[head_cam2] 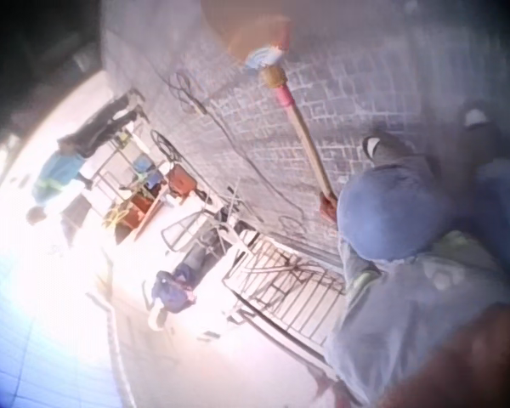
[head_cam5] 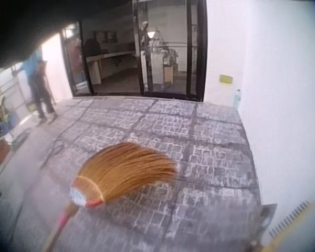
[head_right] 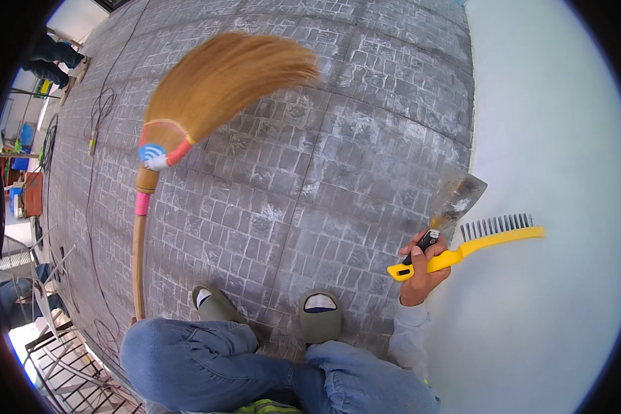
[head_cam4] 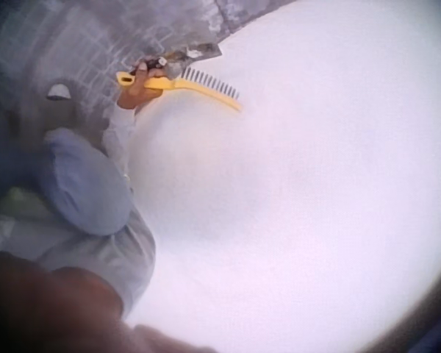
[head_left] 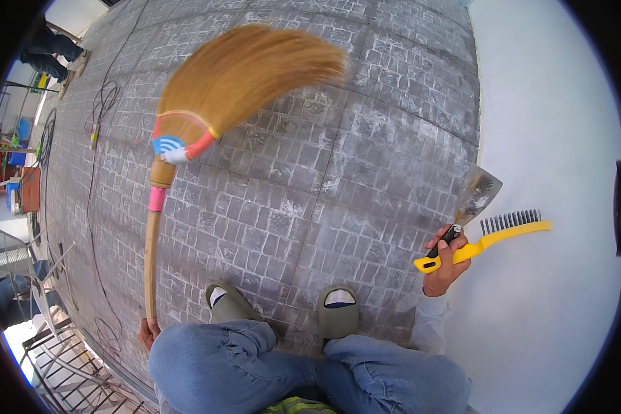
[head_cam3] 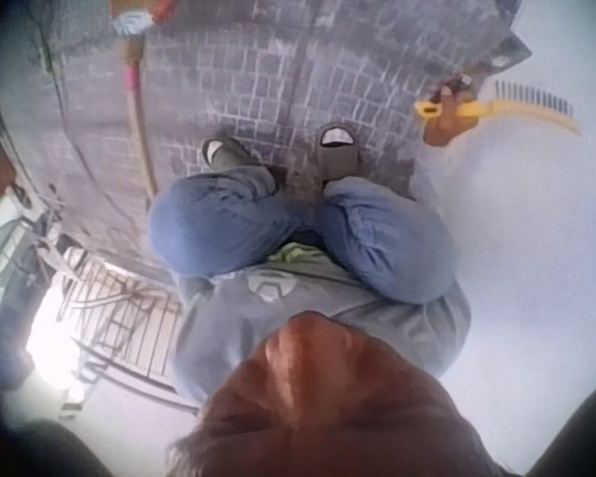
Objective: The person kneels on a tiled floor and uses a yellow brush and a metal scraper to clean the grout lines. They alternate between scrubbing and scraping, then use a broom to sweep the area.
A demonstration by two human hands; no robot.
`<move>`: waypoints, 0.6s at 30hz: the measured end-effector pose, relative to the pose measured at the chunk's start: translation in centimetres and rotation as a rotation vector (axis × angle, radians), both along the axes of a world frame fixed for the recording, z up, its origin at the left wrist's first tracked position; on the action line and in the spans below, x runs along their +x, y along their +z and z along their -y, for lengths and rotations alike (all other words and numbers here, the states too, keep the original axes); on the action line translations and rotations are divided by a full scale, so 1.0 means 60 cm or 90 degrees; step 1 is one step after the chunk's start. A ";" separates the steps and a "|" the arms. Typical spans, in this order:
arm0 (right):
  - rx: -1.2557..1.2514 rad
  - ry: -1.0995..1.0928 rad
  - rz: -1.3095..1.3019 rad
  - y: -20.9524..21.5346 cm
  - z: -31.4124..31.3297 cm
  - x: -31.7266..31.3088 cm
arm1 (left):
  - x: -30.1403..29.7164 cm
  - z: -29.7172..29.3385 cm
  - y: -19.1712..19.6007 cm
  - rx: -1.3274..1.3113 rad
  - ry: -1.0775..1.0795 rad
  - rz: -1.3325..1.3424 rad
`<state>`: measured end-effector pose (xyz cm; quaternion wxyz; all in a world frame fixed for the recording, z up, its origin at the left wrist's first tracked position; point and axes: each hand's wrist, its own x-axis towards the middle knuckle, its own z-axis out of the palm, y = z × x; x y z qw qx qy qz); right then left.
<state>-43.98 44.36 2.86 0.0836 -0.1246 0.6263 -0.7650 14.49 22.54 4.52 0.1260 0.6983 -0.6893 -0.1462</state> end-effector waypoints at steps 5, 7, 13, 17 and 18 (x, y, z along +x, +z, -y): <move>-0.007 0.048 0.029 -0.014 0.017 0.030 | -0.078 0.059 -0.039 0.149 -0.126 0.102; 0.034 0.092 0.034 -0.018 0.012 0.044 | -0.108 0.083 -0.042 0.100 -0.213 0.149; 0.138 0.176 0.102 -0.058 -0.006 0.088 | -0.282 0.182 -0.092 -0.077 -0.418 0.049; 0.169 0.217 0.105 -0.095 -0.006 0.118 | -0.436 0.230 -0.185 0.035 -0.413 0.007; 0.169 0.225 0.089 -0.101 -0.008 0.122 | -0.463 0.240 -0.201 0.032 -0.430 0.018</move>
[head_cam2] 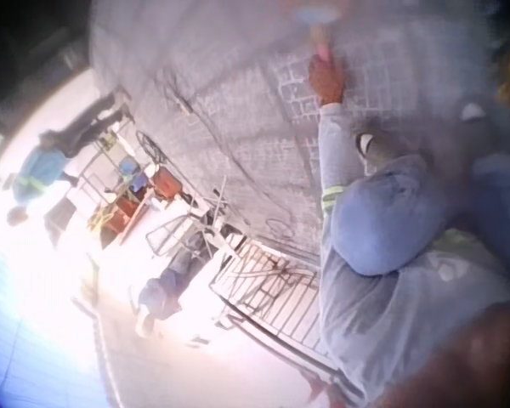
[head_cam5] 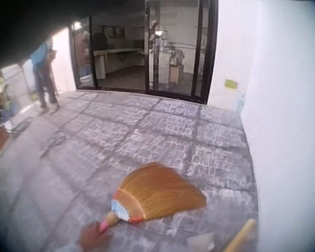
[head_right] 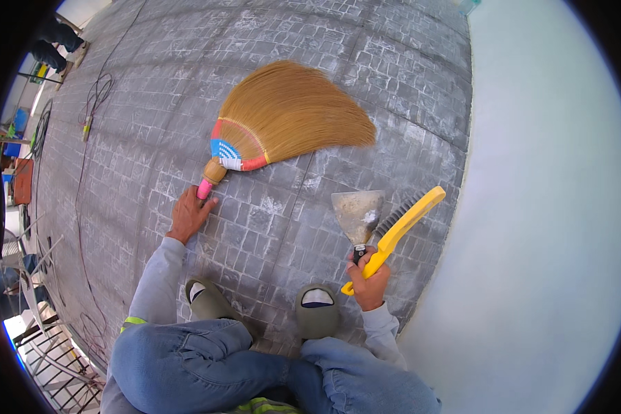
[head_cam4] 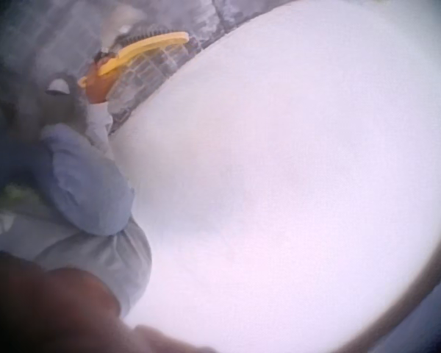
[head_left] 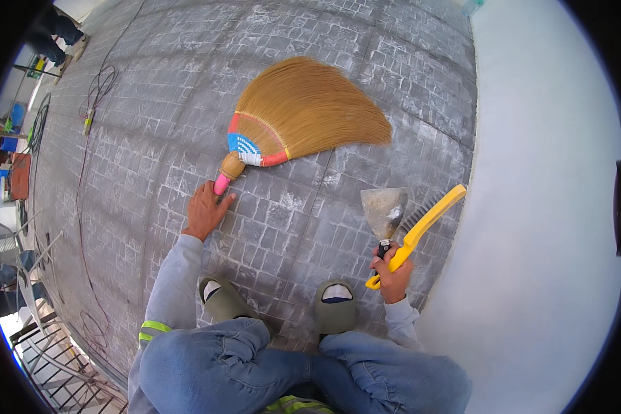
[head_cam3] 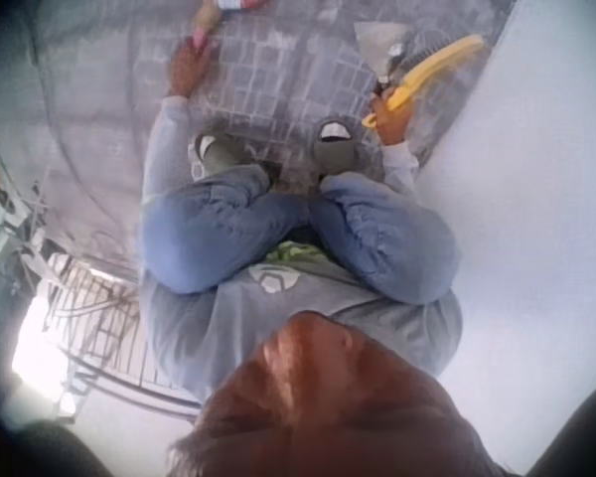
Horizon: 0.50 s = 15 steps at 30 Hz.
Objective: The person kneels on a tiled floor and uses a yellow brush and a metal scraper to clean the grout lines. They alternate between scrubbing and scraping, then use a broom to sweep the area.
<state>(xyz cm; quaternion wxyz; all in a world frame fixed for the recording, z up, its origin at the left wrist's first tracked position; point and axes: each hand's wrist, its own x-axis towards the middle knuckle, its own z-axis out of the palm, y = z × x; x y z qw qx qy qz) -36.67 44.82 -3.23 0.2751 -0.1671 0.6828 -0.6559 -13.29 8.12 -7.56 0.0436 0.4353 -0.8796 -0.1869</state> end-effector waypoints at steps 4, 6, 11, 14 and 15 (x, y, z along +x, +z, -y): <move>0.015 -0.021 -0.066 0.002 -0.015 -0.005 | -0.025 0.000 0.012 0.041 0.001 -0.055; 0.013 -0.089 -0.065 0.017 -0.023 -0.023 | -0.007 -0.029 0.046 0.117 0.011 -0.100; -0.037 -0.195 -0.067 0.072 -0.041 -0.071 | 0.087 -0.129 0.126 0.214 0.011 -0.033; -0.086 -0.201 -0.086 0.087 -0.026 -0.095 | 0.194 -0.126 0.170 0.101 -0.028 0.082; -0.097 -0.192 -0.090 0.088 -0.018 -0.102 | 0.238 -0.115 0.186 0.060 -0.043 0.109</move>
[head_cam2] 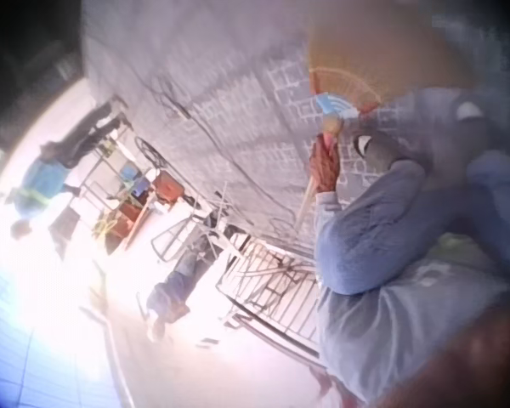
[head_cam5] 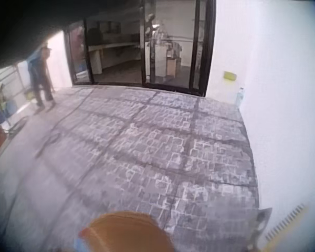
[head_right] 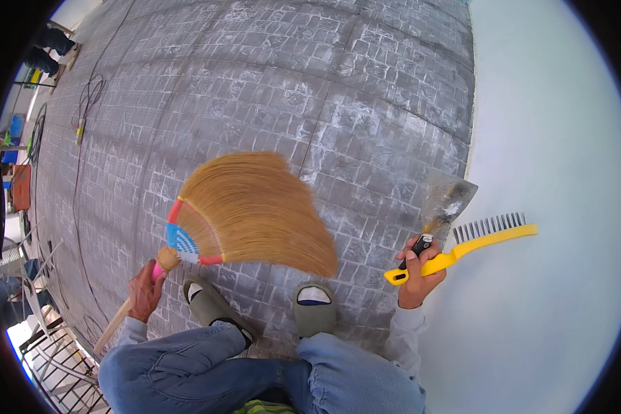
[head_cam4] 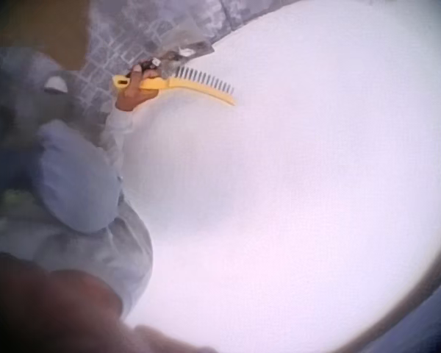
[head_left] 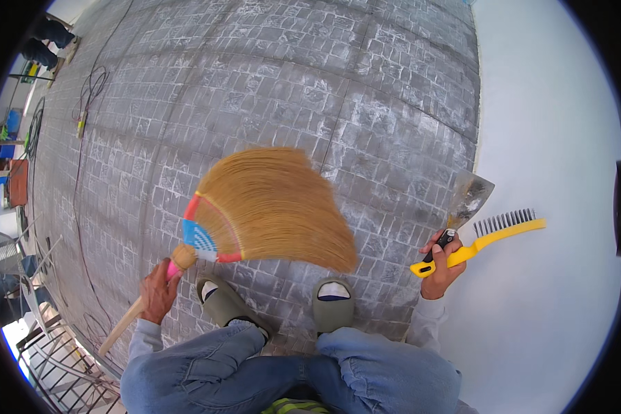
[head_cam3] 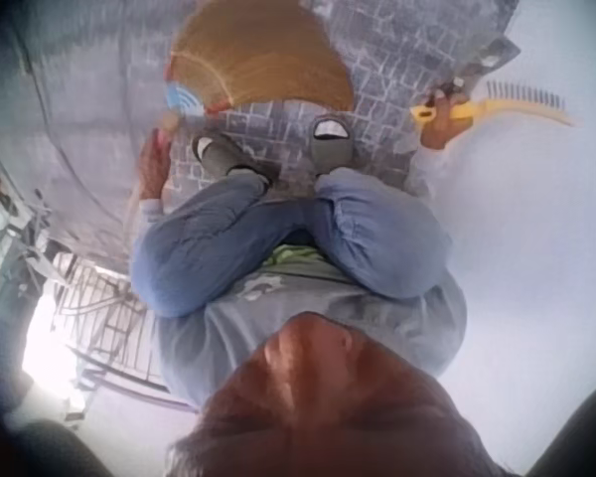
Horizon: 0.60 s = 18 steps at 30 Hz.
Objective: The person kneels on a tiled floor and uses a yellow brush and a metal scraper to clean the grout lines. They alternate between scrubbing and scraping, then use a broom to sweep the area.
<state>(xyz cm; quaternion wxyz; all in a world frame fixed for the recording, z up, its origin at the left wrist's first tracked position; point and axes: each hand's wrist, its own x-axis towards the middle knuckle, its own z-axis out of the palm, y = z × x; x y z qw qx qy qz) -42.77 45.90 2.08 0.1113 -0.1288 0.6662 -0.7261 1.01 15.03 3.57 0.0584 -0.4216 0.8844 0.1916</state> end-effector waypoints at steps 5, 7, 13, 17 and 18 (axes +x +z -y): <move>-0.023 0.117 0.040 -0.029 0.075 0.004 | 0.230 0.013 0.066 -0.123 0.385 0.163; -0.014 0.199 0.037 -0.045 0.112 0.018 | 0.290 -0.014 0.060 -0.345 0.411 0.010; 0.002 0.394 0.056 -0.070 0.213 0.080 | 0.367 -0.294 0.032 -0.070 1.042 -0.323; 0.023 0.477 0.015 -0.059 0.263 0.093 | 0.337 -0.416 -0.029 -0.119 1.047 -0.380; 0.025 0.485 0.006 -0.055 0.272 0.090 | 0.326 -0.422 -0.035 -0.159 1.031 -0.403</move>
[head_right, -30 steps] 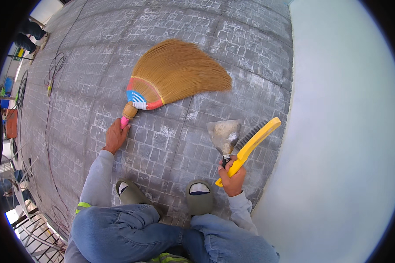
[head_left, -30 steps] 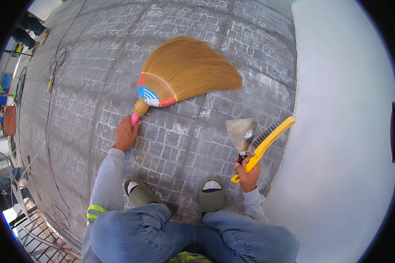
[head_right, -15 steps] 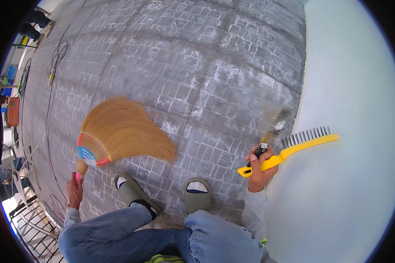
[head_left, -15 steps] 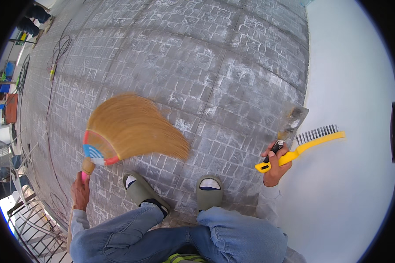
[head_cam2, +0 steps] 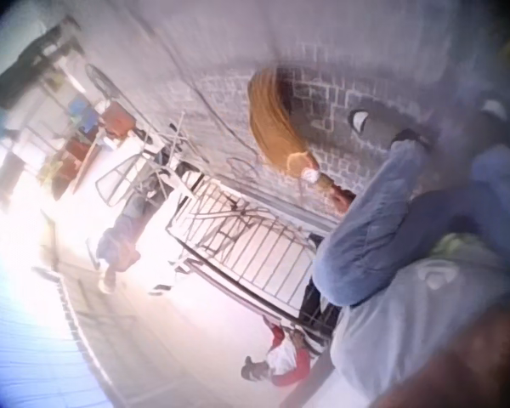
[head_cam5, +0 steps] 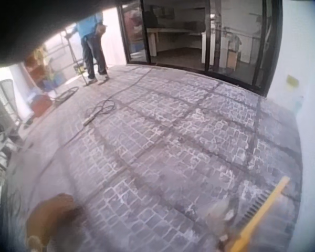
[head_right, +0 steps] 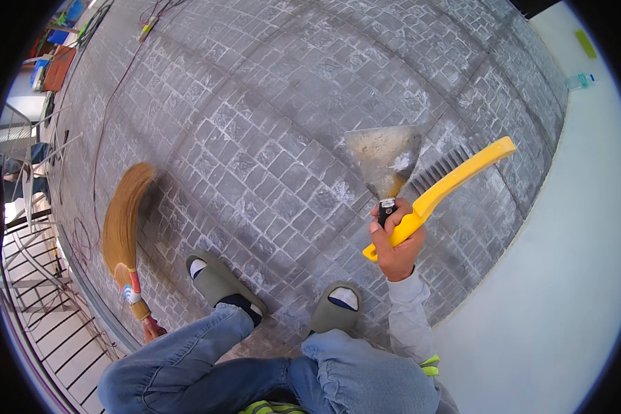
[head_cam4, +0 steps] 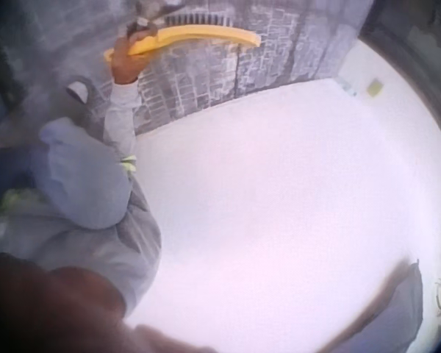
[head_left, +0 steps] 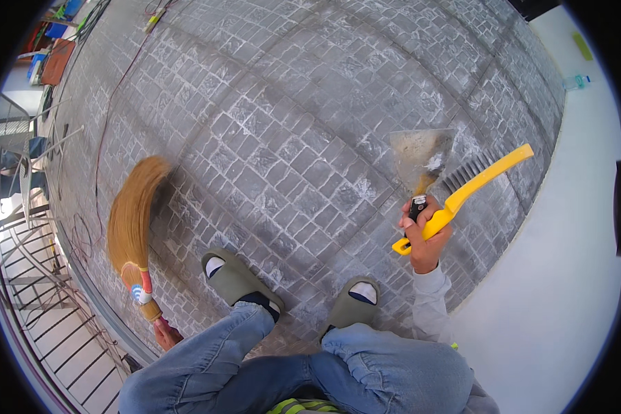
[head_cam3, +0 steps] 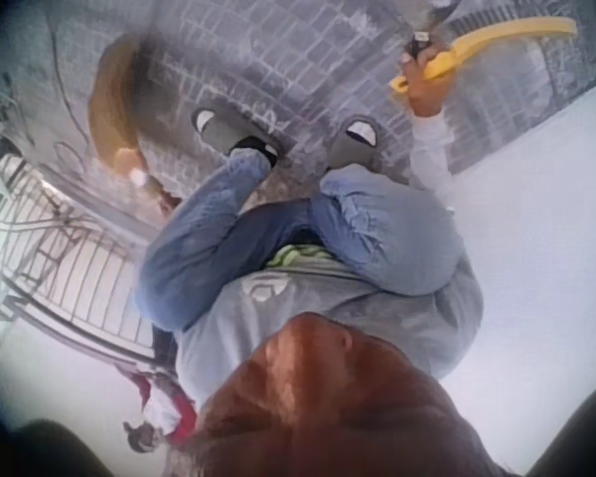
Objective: The person kneels on a tiled floor and uses a yellow brush and a metal scraper to clean the grout lines. They alternate between scrubbing and scraping, then use a broom to sweep the area.
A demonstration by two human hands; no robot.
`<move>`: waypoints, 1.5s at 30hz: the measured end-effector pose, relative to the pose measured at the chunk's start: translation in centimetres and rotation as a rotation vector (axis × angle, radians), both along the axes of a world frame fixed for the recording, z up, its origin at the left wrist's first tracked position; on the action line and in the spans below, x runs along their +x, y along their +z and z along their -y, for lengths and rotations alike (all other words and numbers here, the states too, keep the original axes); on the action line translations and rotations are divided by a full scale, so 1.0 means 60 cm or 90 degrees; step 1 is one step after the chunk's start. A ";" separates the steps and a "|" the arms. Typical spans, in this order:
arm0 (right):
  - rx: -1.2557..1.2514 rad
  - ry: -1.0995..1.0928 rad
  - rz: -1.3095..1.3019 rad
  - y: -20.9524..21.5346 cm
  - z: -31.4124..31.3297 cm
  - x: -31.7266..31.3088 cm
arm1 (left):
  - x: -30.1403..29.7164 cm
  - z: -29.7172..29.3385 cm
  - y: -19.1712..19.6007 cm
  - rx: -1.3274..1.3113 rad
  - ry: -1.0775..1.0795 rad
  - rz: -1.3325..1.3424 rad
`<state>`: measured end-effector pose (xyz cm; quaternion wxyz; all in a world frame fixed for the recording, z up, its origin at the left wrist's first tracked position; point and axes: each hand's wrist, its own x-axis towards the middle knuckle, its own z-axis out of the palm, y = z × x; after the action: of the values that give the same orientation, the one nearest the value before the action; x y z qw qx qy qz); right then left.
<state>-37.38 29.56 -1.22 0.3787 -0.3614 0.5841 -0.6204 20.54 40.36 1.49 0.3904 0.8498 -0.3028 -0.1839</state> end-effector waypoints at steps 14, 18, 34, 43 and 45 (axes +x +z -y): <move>-0.177 -0.334 0.025 0.107 -0.013 -0.054 | -0.299 0.278 0.070 0.308 -0.934 0.082; -0.190 -0.318 0.052 0.110 -0.042 -0.061 | -0.287 0.274 0.056 0.443 -0.932 0.213; -0.146 -0.331 0.055 0.068 -0.097 -0.045 | -0.269 0.259 0.143 0.164 -0.730 0.105; -0.188 -0.289 0.091 0.085 -0.074 -0.041 | -0.151 0.245 0.059 0.265 -0.680 0.266; -0.169 -0.296 0.085 0.081 -0.078 -0.046 | -0.090 0.271 0.062 0.271 -0.577 0.313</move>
<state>-40.12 34.23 3.63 0.2134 -0.2224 0.5385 -0.7842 15.14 24.09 5.22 0.0099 0.7123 -0.6764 -0.1872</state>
